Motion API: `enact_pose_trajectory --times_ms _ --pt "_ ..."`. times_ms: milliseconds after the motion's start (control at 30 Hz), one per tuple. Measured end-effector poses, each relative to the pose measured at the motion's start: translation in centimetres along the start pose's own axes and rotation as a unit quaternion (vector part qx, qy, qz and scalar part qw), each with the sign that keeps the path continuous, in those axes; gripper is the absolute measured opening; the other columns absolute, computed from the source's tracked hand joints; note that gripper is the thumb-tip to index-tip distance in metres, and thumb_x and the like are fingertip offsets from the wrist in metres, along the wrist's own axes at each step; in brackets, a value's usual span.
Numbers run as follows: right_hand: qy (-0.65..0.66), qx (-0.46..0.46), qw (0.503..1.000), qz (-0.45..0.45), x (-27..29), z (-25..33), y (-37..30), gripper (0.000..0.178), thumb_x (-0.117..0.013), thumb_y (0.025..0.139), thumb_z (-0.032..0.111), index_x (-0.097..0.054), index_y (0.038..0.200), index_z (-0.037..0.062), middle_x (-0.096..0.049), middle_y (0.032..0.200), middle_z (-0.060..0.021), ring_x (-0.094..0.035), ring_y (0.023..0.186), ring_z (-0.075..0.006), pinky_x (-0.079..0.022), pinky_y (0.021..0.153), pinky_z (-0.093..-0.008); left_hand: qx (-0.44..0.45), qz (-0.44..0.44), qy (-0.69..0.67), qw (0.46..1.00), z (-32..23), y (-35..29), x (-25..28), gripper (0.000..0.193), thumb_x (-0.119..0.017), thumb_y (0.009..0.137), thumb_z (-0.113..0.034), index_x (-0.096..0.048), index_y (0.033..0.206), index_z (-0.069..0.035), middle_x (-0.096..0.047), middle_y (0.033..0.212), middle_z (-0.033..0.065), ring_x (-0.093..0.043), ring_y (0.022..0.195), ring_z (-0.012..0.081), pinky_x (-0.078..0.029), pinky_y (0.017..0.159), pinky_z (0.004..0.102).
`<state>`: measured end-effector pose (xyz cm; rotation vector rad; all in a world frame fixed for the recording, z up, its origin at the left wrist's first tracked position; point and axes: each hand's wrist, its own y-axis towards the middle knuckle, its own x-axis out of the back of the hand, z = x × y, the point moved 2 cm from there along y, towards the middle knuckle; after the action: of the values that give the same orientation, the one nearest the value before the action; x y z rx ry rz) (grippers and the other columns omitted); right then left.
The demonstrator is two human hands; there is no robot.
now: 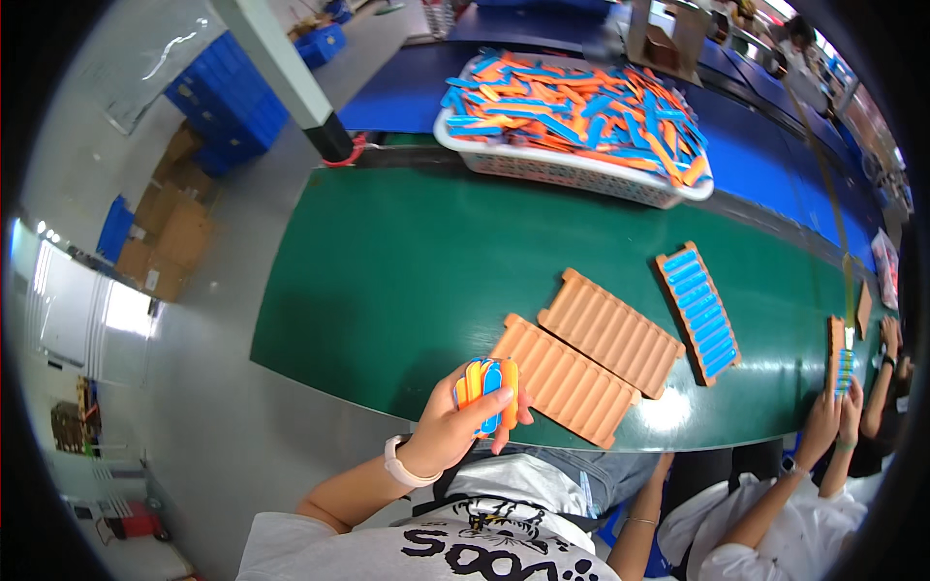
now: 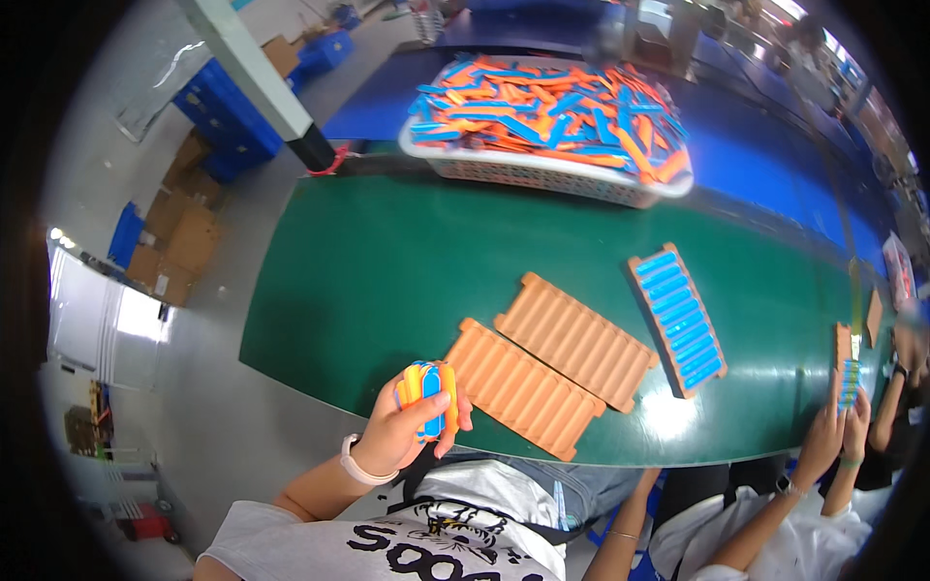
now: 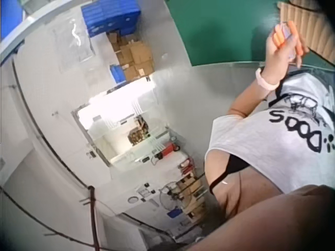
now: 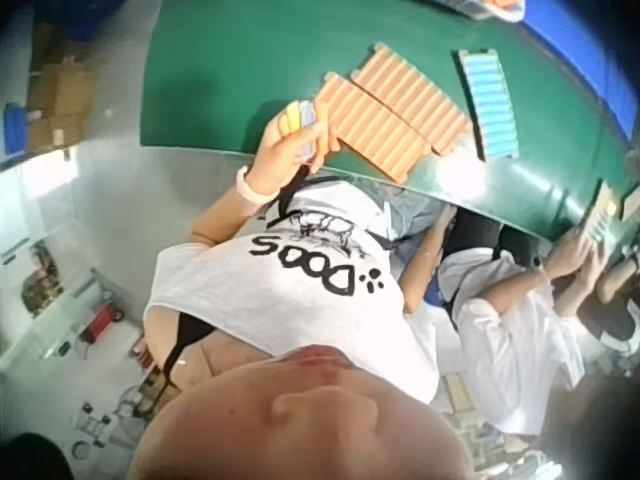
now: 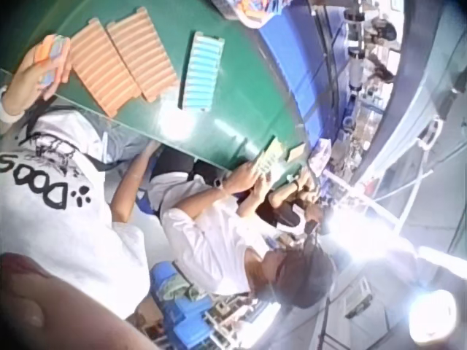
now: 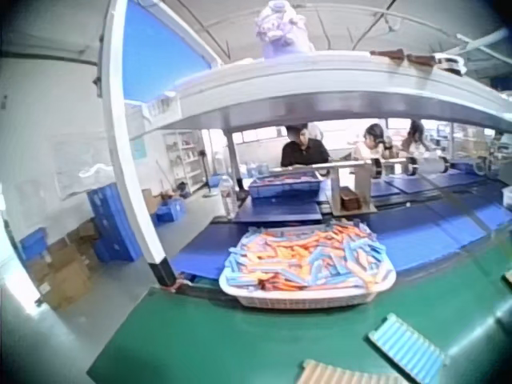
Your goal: The person slots colored strips into grooved boards by hand, repeatedly taking additional strips from a basket on the conveyor belt to fill the boards.
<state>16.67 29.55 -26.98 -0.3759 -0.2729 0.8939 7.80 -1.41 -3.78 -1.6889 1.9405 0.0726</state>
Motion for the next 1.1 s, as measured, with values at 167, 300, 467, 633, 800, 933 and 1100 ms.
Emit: enact_pose_trajectory --times_ms 167,300,467,633,800,933,1100 --pt "-0.049 0.201 0.978 -0.026 -0.2 6.7 -6.8 0.02 -0.062 0.09 0.02 -0.052 0.078 0.0062 -0.052 0.07 0.0008 -0.042 0.06 -0.004 -0.03 0.052 -0.0198 0.031 0.125 -0.035 0.991 0.3 1.1 2.3 0.023 -0.059 0.091 -0.007 -0.051 0.11 0.002 -0.065 0.092 0.016 -0.067 0.081 0.0216 -0.045 0.043 0.0239" --pt "0.034 0.405 0.896 0.178 -8.7 15.5 -13.2 0.019 -0.069 0.083 0.016 -0.059 0.088 0.0004 -0.055 0.076 -0.0047 -0.048 0.066 -0.0111 -0.036 0.056 -0.0214 0.095 0.198 -0.038 0.975 0.9 1.5 0.9 0.025 -0.064 0.088 -0.009 -0.052 0.108 0.001 -0.066 0.084 0.0138 -0.067 0.071 0.0193 -0.042 0.041 0.0217" --pt "0.057 0.171 0.865 0.469 -13.9 19.7 -10.4 0.032 -0.078 0.071 0.005 -0.067 0.1 -0.0026 -0.06 0.1 -0.0099 -0.054 0.081 -0.0145 -0.041 0.065 -0.0238 0.245 0.299 -0.055 0.921 1.9 2.2 0.7 0.028 -0.067 0.087 -0.015 -0.053 0.106 0.0 -0.066 0.08 0.0126 -0.066 0.065 0.015 -0.041 0.04 0.0196" --pt "0.132 0.17 0.858 0.466 -14.0 20.1 -9.4 0.013 -0.07 0.074 -0.005 -0.061 0.081 -0.0008 -0.062 0.084 -0.0126 -0.059 0.076 -0.0122 -0.042 0.059 -0.0234 0.223 0.241 -0.027 0.944 1.5 2.4 0.1 0.027 -0.061 0.092 -0.021 -0.054 0.107 -0.001 -0.066 0.087 0.0096 -0.065 0.067 0.0109 -0.042 0.042 0.0178" --pt "0.096 0.059 0.908 0.403 -13.8 20.3 -10.5 0.011 -0.066 0.079 -0.007 -0.06 0.088 -0.0014 -0.064 0.079 -0.0076 -0.054 0.065 -0.0061 -0.038 0.054 -0.0177 0.252 0.239 -0.026 0.938 1.7 2.5 0.6 0.028 -0.063 0.091 -0.021 -0.056 0.108 -0.001 -0.066 0.087 0.0079 -0.063 0.067 0.0096 -0.046 0.048 0.0191" --pt "0.026 0.086 0.936 0.34 -13.3 20.2 -10.1 0.015 -0.066 0.078 -0.008 -0.062 0.092 -0.0037 -0.066 0.081 -0.0063 -0.054 0.064 -0.0039 -0.038 0.054 -0.017 0.152 0.222 0.051 0.962 2.1 2.3 1.0 0.027 -0.066 0.085 -0.007 -0.057 0.108 0.005 -0.068 0.091 0.0157 -0.065 0.066 0.0127 -0.051 0.053 0.0232" --pt "-0.011 0.085 0.942 0.326 -13.5 20.8 -10.6 0.021 -0.066 0.077 -0.01 -0.066 0.098 -0.0059 -0.068 0.086 -0.0112 -0.06 0.066 -0.008 -0.046 0.058 -0.0197 0.091 0.148 0.087 0.981 1.8 1.8 0.9 0.015 -0.064 0.084 -0.001 -0.06 0.096 0.006 -0.069 0.079 0.0141 -0.063 0.058 0.0121 -0.053 0.054 0.0245"
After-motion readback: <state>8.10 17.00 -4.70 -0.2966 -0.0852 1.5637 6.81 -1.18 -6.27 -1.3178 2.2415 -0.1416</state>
